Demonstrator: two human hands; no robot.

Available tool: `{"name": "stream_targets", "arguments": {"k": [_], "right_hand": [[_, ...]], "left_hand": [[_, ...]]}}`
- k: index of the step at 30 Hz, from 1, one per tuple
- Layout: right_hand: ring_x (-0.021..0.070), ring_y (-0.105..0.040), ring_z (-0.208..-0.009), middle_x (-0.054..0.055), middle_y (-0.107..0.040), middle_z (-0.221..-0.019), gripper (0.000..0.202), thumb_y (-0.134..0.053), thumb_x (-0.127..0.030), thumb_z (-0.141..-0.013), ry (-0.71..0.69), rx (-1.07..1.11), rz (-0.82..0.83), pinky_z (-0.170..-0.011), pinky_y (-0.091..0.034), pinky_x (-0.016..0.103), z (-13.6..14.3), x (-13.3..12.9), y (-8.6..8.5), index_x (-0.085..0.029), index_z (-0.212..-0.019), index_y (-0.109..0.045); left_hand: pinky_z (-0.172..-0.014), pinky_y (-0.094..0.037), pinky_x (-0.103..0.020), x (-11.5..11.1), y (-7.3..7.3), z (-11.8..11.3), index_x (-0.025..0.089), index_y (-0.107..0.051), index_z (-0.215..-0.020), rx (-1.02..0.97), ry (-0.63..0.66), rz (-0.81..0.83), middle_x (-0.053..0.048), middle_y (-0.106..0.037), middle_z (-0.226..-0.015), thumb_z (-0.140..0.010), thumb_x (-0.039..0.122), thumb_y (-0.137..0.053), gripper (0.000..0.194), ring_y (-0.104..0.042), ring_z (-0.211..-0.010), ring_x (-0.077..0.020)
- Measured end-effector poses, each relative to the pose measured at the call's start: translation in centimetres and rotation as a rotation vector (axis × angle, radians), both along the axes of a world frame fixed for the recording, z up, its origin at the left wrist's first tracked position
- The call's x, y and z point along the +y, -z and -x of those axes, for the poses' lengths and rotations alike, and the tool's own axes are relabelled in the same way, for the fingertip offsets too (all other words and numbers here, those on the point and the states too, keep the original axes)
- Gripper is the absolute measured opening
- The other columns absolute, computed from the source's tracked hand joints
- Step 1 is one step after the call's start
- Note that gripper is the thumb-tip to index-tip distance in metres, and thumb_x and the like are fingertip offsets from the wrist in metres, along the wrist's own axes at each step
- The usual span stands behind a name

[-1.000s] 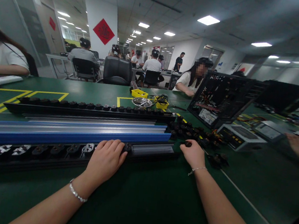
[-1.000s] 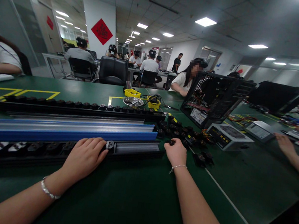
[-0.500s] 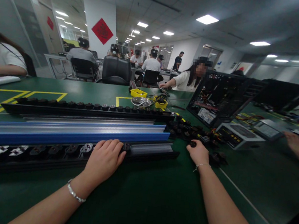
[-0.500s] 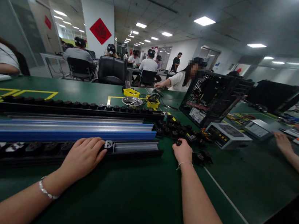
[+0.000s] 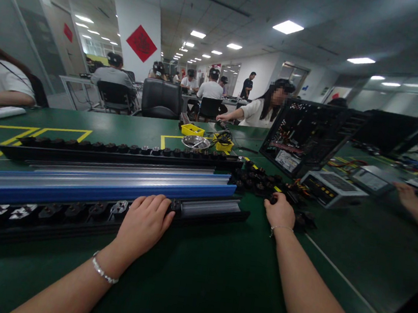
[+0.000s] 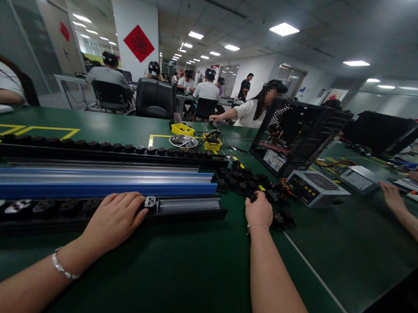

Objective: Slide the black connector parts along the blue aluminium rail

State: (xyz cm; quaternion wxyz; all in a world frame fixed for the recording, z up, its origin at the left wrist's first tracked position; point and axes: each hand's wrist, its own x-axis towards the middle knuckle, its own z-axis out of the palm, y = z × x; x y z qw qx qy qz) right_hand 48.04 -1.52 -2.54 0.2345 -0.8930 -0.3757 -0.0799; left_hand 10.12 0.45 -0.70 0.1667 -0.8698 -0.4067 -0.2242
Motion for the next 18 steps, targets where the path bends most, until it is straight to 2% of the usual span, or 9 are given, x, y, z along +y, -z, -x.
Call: {"name": "stream_targets", "arguments": {"k": [3,7,13,16,18], "right_hand": [[0.0251,-0.054,-0.092,0.011,-0.062,-0.097,0.034,-0.049,-0.034,-0.078,-0.005,-0.094,0.026,-0.076,-0.041,0.034,0.0,-0.2,-0.1,-0.018,-0.107,-0.059],[0.0259,-0.05,-0.096,0.012,-0.058,-0.103,0.033,-0.05,-0.033,-0.078,-0.003,-0.169,0.014,-0.077,-0.039,0.035,0.4,-0.3,-0.2,-0.018,-0.106,-0.06],[0.0282,-0.048,-0.098,0.014,-0.056,-0.107,0.037,-0.049,-0.032,-0.077,0.023,-0.234,-0.116,-0.077,-0.039,0.038,1.5,-0.4,-0.8,-0.017,-0.109,-0.059],[0.0276,-0.049,-0.097,0.013,-0.058,-0.106,0.033,-0.047,-0.029,-0.077,-0.078,-0.28,-0.228,-0.078,-0.04,0.039,2.8,-0.2,-1.3,-0.015,-0.104,-0.061],[0.0257,-0.05,-0.098,0.012,-0.06,-0.103,0.03,-0.045,-0.026,-0.078,-0.244,-0.303,-0.3,-0.084,-0.039,0.039,4.5,-0.1,-1.7,-0.015,-0.101,-0.062]], "left_hand": [[-0.081,-0.038,-0.04,0.0,0.0,0.0,0.016,-0.059,-0.101,-0.002,0.001,-0.003,-0.01,-0.063,-0.103,-0.088,0.035,-0.041,0.028,-0.057,-0.093,-0.0247],[-0.082,-0.037,-0.039,0.0,0.0,0.0,0.016,-0.058,-0.102,0.003,-0.001,-0.007,-0.009,-0.063,-0.103,-0.088,0.033,-0.04,0.028,-0.057,-0.094,-0.0243],[-0.085,-0.038,-0.039,0.0,-0.1,0.0,0.015,-0.059,-0.104,-0.001,0.014,-0.017,-0.009,-0.064,-0.106,-0.087,0.027,-0.041,0.027,-0.057,-0.096,-0.0236],[-0.085,-0.038,-0.039,0.0,-0.1,0.0,0.014,-0.059,-0.104,-0.01,0.019,-0.033,-0.01,-0.064,-0.106,-0.085,0.024,-0.042,0.027,-0.057,-0.096,-0.0234],[-0.084,-0.039,-0.039,0.0,-0.1,0.0,0.015,-0.06,-0.103,-0.012,0.022,-0.039,-0.01,-0.064,-0.105,-0.086,0.024,-0.042,0.026,-0.057,-0.095,-0.023]]}}
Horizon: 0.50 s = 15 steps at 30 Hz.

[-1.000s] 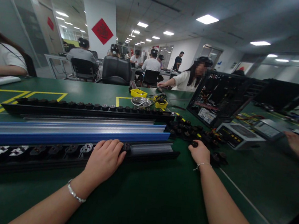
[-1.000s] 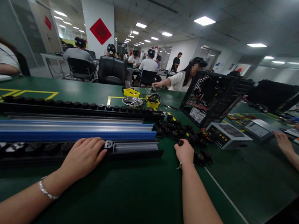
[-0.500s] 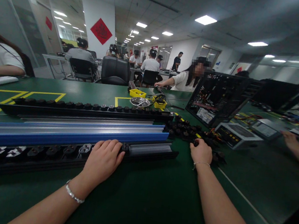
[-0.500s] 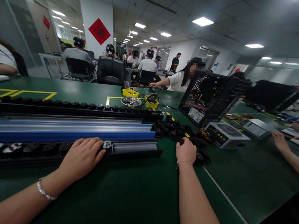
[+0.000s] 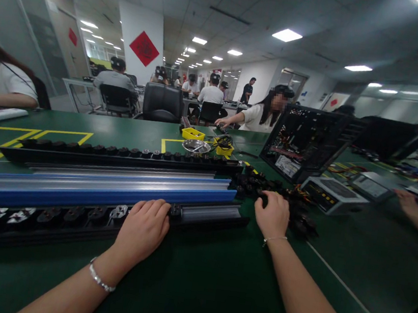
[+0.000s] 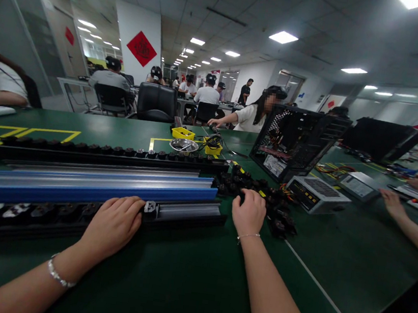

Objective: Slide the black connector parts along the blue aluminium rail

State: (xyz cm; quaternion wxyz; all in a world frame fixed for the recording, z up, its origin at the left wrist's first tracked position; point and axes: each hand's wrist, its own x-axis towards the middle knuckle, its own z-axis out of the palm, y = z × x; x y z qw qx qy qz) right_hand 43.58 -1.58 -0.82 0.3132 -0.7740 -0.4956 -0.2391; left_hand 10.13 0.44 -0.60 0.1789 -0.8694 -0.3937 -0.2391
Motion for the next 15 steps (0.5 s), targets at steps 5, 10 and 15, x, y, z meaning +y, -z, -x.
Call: {"name": "stream_targets", "arguments": {"k": [5,10,15], "right_hand": [[0.0205,-0.052,-0.101,0.009,-0.063,-0.103,0.028,-0.044,-0.022,-0.08,-0.525,0.003,0.044,-0.092,-0.04,0.037,7.3,-0.5,-0.7,-0.016,-0.1,-0.062],[0.02,-0.052,-0.108,0.009,-0.06,-0.116,0.04,-0.051,-0.03,-0.08,-0.806,0.13,0.187,-0.097,-0.038,0.038,14.5,-1.1,-0.1,-0.016,-0.117,-0.055],[0.0218,-0.051,-0.107,0.005,-0.063,-0.11,0.038,-0.058,-0.038,-0.077,-0.749,0.185,0.246,-0.096,-0.036,0.038,17.6,-0.7,0.0,-0.018,-0.11,-0.059]], "left_hand": [[-0.082,-0.04,-0.039,0.0,-0.1,0.0,0.017,-0.06,-0.101,-0.004,-0.005,0.003,-0.009,-0.064,-0.103,-0.087,0.025,-0.041,0.025,-0.058,-0.092,-0.0225],[-0.081,-0.04,-0.038,0.1,-0.1,0.0,0.019,-0.06,-0.1,-0.028,-0.001,0.012,-0.008,-0.064,-0.101,-0.087,0.023,-0.04,0.024,-0.058,-0.092,-0.0217],[-0.08,-0.04,-0.037,0.1,0.0,0.0,0.02,-0.06,-0.101,-0.02,-0.007,0.027,-0.007,-0.064,-0.1,-0.086,0.021,-0.042,0.023,-0.058,-0.09,-0.0214]]}}
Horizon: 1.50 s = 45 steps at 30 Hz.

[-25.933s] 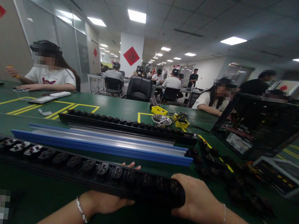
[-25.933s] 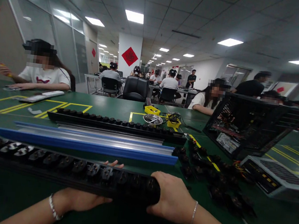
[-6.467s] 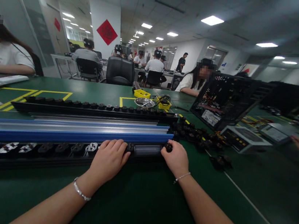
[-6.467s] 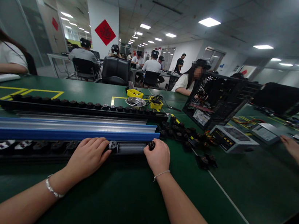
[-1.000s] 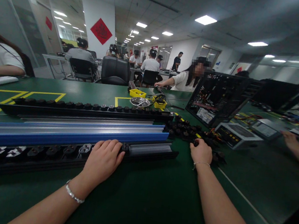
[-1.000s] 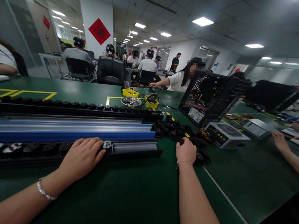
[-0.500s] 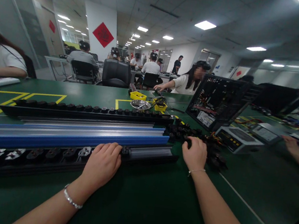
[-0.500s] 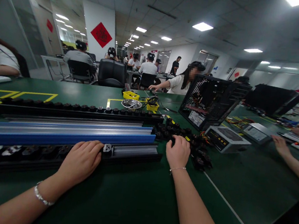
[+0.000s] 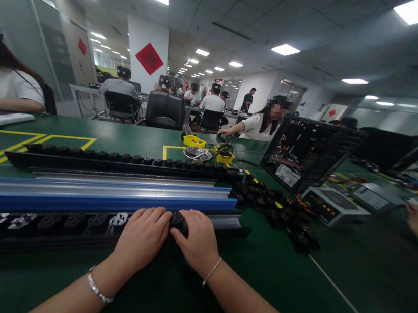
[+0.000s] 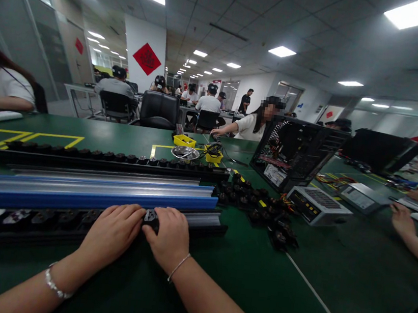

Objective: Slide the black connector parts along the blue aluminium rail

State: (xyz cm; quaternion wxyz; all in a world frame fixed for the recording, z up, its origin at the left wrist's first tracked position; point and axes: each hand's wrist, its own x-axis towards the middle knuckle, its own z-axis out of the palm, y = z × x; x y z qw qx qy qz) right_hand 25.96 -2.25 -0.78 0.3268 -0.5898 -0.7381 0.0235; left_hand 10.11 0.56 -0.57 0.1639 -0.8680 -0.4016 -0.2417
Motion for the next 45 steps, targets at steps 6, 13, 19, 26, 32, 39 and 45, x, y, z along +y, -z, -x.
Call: {"name": "stream_targets", "arguments": {"k": [6,13,19,26,32,39,45], "right_hand": [[0.0209,-0.054,-0.095,0.002,-0.066,-0.099,0.025,-0.062,-0.038,-0.074,0.111,0.005,-0.015,-0.087,-0.037,0.037,1.1,0.3,-0.8,-0.023,-0.095,-0.063],[0.0194,-0.055,-0.09,0.001,-0.066,-0.093,0.021,-0.06,-0.032,-0.073,0.143,-0.021,-0.046,-0.083,-0.037,0.034,1.4,0.3,-0.5,-0.024,-0.092,-0.062],[0.0194,-0.055,-0.09,0.003,-0.065,-0.091,0.02,-0.056,-0.029,-0.074,0.152,-0.009,-0.068,-0.084,-0.037,0.034,1.1,0.3,-0.2,-0.021,-0.091,-0.06],[0.0206,-0.055,-0.091,0.005,-0.064,-0.092,0.02,-0.055,-0.026,-0.073,0.172,0.016,-0.072,-0.087,-0.038,0.034,0.9,0.6,0.1,-0.019,-0.091,-0.06],[0.021,-0.055,-0.094,0.006,-0.064,-0.095,0.024,-0.055,-0.029,-0.075,0.177,0.006,-0.07,-0.09,-0.037,0.036,0.9,0.4,0.2,-0.018,-0.096,-0.06],[0.0212,-0.055,-0.093,0.007,-0.065,-0.094,0.022,-0.053,-0.03,-0.077,0.176,-0.011,-0.079,-0.089,-0.037,0.036,0.9,0.5,0.3,-0.019,-0.094,-0.06],[0.0218,-0.055,-0.093,0.007,-0.064,-0.094,0.021,-0.052,-0.027,-0.076,0.196,-0.007,-0.073,-0.088,-0.037,0.036,0.6,0.5,0.2,-0.017,-0.093,-0.06]], "left_hand": [[-0.08,-0.04,-0.037,0.2,0.3,0.1,0.02,-0.059,-0.103,-0.005,-0.004,0.004,-0.007,-0.064,-0.102,-0.084,0.018,-0.043,0.025,-0.058,-0.09,-0.0212],[-0.08,-0.041,-0.037,0.2,0.4,0.1,0.018,-0.059,-0.101,-0.022,0.007,-0.024,-0.009,-0.064,-0.101,-0.085,0.018,-0.042,0.024,-0.059,-0.09,-0.0219],[-0.077,-0.04,-0.036,-0.1,-0.2,0.0,0.02,-0.06,-0.091,-0.003,0.007,-0.001,-0.007,-0.063,-0.093,-0.086,0.018,-0.04,0.021,-0.058,-0.085,-0.0206],[-0.078,-0.04,-0.036,-0.2,-0.4,0.0,0.022,-0.062,-0.087,-0.012,0.028,0.026,-0.006,-0.062,-0.095,-0.087,0.021,-0.041,0.021,-0.057,-0.087,-0.0198],[-0.078,-0.041,-0.038,-0.2,-0.3,-0.1,0.022,-0.063,-0.086,-0.037,0.037,0.013,-0.007,-0.063,-0.096,-0.086,0.025,-0.043,0.021,-0.057,-0.088,-0.0209],[-0.08,-0.04,-0.039,-0.2,-0.2,0.0,0.022,-0.063,-0.089,-0.031,0.032,0.016,-0.007,-0.063,-0.099,-0.087,0.025,-0.041,0.022,-0.057,-0.09,-0.0213],[-0.083,-0.039,-0.039,-0.2,0.0,0.0,0.02,-0.059,-0.104,-0.028,0.01,0.023,-0.008,-0.063,-0.103,-0.087,0.025,-0.04,0.026,-0.057,-0.093,-0.0221]]}}
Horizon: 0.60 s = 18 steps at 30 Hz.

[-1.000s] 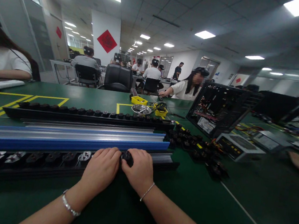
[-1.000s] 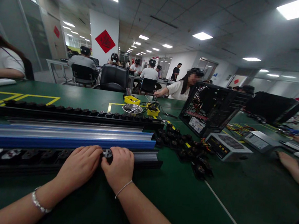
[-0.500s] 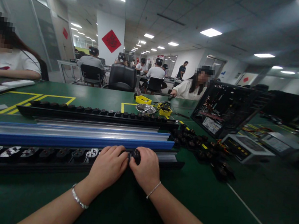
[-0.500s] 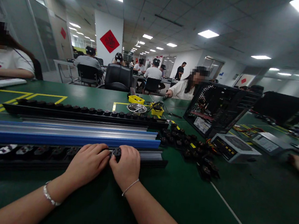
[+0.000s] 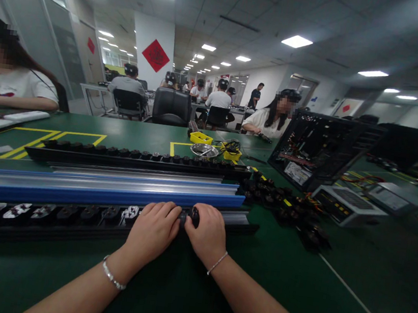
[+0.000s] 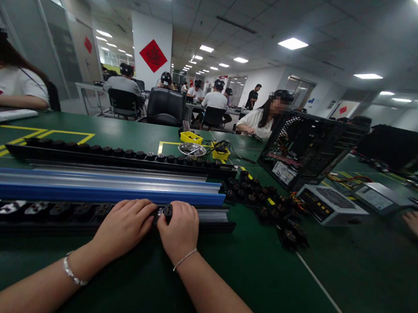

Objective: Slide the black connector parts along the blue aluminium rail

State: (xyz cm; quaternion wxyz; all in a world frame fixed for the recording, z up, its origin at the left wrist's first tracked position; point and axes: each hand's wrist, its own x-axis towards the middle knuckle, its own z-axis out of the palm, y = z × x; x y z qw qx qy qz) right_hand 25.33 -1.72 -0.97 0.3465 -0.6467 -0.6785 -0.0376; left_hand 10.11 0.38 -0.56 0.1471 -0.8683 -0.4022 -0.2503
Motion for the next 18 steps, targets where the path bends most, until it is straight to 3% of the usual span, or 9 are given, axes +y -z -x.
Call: {"name": "stream_targets", "arguments": {"k": [7,12,18], "right_hand": [[0.0216,-0.054,-0.093,0.007,-0.064,-0.094,0.021,-0.053,-0.025,-0.075,0.007,0.014,0.005,-0.089,-0.037,0.036,-0.53,-0.08,-0.22,-0.017,-0.092,-0.059],[0.021,-0.054,-0.094,0.007,-0.064,-0.095,0.022,-0.053,-0.024,-0.075,0.01,0.011,0.002,-0.09,-0.036,0.036,-0.86,-0.1,-0.1,-0.016,-0.094,-0.06],[0.0212,-0.054,-0.096,0.008,-0.064,-0.097,0.025,-0.054,-0.025,-0.074,0.022,0.013,-0.005,-0.09,-0.036,0.035,-0.96,-0.09,0.08,-0.016,-0.097,-0.06]], "left_hand": [[-0.094,-0.032,-0.043,-0.19,-0.03,-0.08,0.017,-0.057,-0.108,-0.041,-0.059,-0.029,-0.01,-0.062,-0.112,-0.086,0.027,-0.043,0.029,-0.056,-0.101,-0.0247],[-0.097,-0.028,-0.047,-0.3,-0.14,0.07,0.015,-0.058,-0.107,-0.048,-0.129,-0.017,-0.011,-0.065,-0.103,-0.085,0.032,-0.042,0.032,-0.057,-0.097,-0.0264],[-0.097,-0.027,-0.046,-0.17,-0.15,0.29,0.015,-0.059,-0.108,-0.032,-0.119,-0.012,-0.009,-0.066,-0.099,-0.086,0.026,-0.04,0.031,-0.058,-0.094,-0.0245]]}}
